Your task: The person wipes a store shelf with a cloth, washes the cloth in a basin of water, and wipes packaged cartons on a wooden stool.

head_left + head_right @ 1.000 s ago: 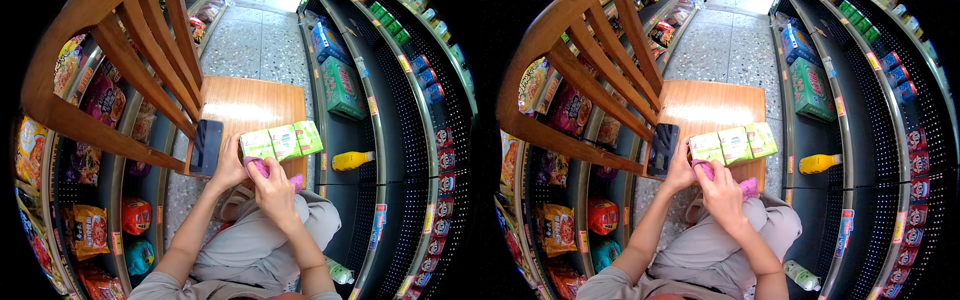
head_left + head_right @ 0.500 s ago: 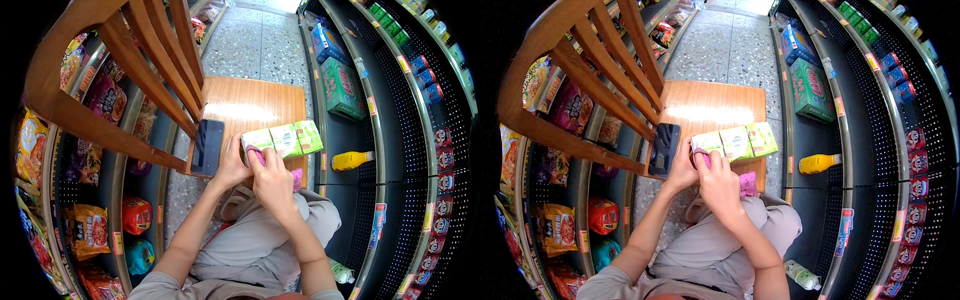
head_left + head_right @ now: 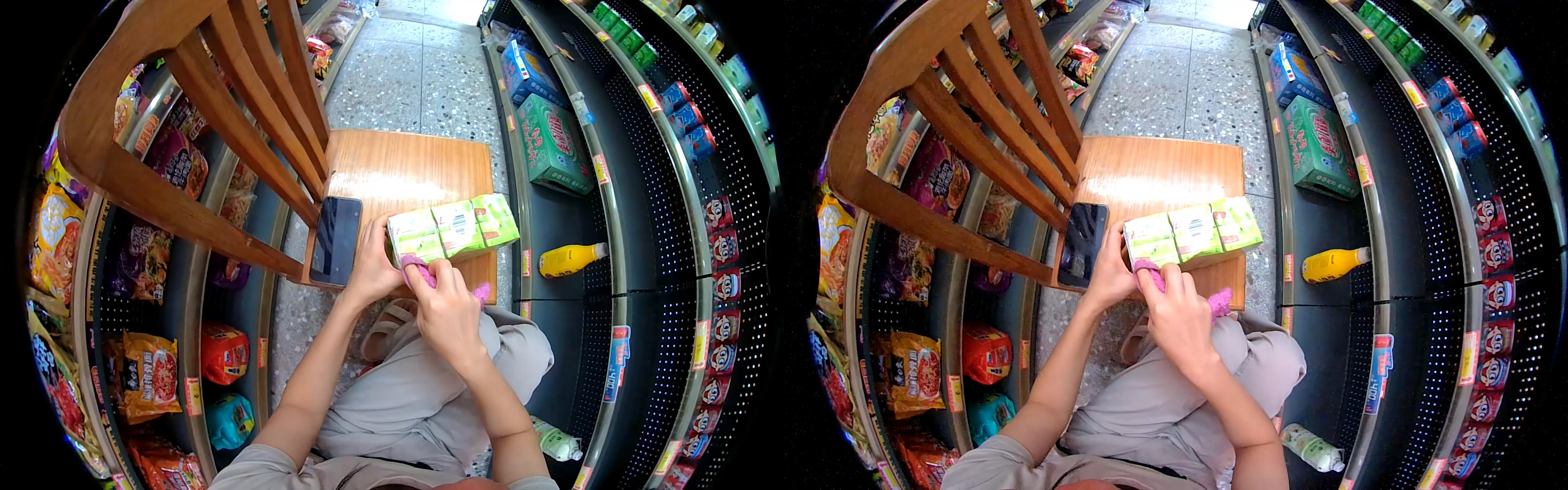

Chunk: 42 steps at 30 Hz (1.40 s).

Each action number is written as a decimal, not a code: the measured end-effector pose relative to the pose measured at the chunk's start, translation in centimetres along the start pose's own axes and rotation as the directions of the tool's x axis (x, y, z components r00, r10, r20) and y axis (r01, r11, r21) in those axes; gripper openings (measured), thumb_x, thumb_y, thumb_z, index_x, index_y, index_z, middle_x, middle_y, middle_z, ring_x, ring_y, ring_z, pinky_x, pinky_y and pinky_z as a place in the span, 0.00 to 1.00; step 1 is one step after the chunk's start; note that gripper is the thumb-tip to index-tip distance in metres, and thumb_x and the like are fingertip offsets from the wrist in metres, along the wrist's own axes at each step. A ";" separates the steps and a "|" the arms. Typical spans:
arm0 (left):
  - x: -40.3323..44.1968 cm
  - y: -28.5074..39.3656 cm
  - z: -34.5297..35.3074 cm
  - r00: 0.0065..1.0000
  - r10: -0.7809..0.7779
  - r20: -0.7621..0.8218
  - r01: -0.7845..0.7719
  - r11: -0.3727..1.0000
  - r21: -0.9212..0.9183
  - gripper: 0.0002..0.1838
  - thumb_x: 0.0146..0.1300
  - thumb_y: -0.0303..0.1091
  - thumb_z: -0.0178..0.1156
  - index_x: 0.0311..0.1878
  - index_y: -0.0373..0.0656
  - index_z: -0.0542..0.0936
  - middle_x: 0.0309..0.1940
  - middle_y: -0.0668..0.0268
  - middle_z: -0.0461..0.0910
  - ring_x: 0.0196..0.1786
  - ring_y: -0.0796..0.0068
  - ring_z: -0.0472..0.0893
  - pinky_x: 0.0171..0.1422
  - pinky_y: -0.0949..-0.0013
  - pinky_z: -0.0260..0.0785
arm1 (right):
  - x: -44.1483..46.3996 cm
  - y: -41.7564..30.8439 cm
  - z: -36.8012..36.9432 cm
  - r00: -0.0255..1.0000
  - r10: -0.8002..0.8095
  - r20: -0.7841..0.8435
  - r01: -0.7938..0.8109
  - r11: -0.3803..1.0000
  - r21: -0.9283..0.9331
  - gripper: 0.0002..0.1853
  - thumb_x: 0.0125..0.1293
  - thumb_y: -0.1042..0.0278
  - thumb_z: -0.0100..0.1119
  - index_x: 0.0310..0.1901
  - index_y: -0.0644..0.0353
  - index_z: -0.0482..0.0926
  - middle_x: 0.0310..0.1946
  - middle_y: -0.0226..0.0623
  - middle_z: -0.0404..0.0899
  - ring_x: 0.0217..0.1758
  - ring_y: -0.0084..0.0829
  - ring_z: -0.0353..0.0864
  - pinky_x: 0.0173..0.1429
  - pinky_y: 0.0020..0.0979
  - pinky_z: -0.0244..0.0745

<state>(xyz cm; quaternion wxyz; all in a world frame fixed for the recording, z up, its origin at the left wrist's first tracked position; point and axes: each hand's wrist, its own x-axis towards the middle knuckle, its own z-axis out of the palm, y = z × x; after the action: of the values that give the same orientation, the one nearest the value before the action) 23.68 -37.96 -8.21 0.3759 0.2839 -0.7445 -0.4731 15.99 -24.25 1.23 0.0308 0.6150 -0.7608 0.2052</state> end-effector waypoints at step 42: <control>-0.1 -0.2 0.2 0.997 -0.069 0.023 0.070 0.995 -0.073 0.51 0.40 0.40 0.83 0.66 0.35 0.66 0.59 0.51 0.71 0.64 0.52 0.72 0.70 0.58 0.64 | 0.5 0.6 0.2 0.996 0.053 -0.065 -0.059 0.994 -0.092 0.23 0.56 0.76 0.58 0.56 0.52 0.79 0.41 0.39 0.71 0.42 0.40 0.77 0.34 0.38 0.81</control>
<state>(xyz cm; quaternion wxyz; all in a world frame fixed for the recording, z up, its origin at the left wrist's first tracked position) 23.62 -37.88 -8.46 0.3617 0.2905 -0.7200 -0.5160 15.36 -24.71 1.06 0.0778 0.5844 -0.7853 0.1892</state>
